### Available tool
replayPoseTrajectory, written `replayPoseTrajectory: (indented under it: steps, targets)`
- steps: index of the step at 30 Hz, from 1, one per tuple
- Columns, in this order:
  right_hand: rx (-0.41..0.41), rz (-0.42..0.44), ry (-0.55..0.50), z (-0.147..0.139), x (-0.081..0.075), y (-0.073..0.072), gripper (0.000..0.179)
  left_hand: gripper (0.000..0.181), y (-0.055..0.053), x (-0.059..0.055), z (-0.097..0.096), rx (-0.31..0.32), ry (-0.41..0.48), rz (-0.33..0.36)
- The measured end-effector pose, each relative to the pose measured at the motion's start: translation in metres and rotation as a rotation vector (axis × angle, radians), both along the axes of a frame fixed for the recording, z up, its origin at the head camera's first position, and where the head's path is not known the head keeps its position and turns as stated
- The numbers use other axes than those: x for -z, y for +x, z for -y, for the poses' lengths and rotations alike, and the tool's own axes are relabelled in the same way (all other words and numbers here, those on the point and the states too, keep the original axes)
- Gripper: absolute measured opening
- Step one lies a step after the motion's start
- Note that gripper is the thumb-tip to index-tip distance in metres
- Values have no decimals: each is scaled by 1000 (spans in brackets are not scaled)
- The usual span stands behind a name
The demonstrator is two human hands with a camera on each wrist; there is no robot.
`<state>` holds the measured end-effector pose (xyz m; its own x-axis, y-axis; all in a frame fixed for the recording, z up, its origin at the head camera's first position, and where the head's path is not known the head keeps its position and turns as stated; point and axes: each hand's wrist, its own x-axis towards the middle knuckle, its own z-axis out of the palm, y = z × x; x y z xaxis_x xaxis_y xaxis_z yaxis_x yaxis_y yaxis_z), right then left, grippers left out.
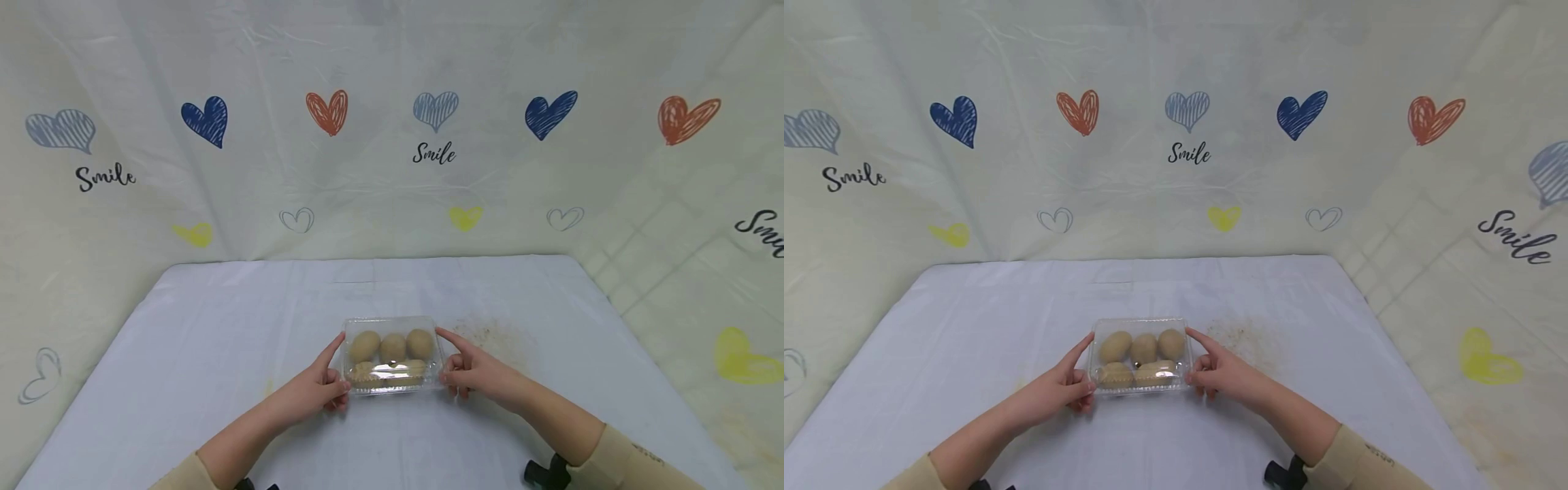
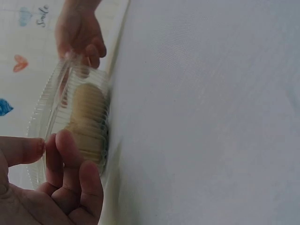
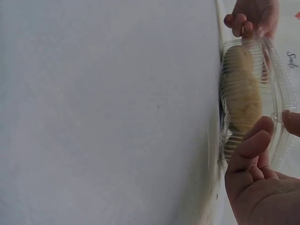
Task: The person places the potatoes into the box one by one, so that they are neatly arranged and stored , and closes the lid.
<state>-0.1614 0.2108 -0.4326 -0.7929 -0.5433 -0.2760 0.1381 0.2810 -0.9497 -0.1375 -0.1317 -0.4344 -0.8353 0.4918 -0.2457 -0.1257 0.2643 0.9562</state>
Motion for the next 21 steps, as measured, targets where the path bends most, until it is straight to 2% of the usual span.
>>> replayPoseTrajectory:
  steps: [9,15,21]
  targets:
    - [0,22,60,1,-1,2,83,86,1,0,1,4,2,16]
    - [5,29,24,2,-4,5,84,86,1,-1,1,7,8,23]
    - [10,36,-10,1,1,3,86,86,1,-1,0,16,11,33]
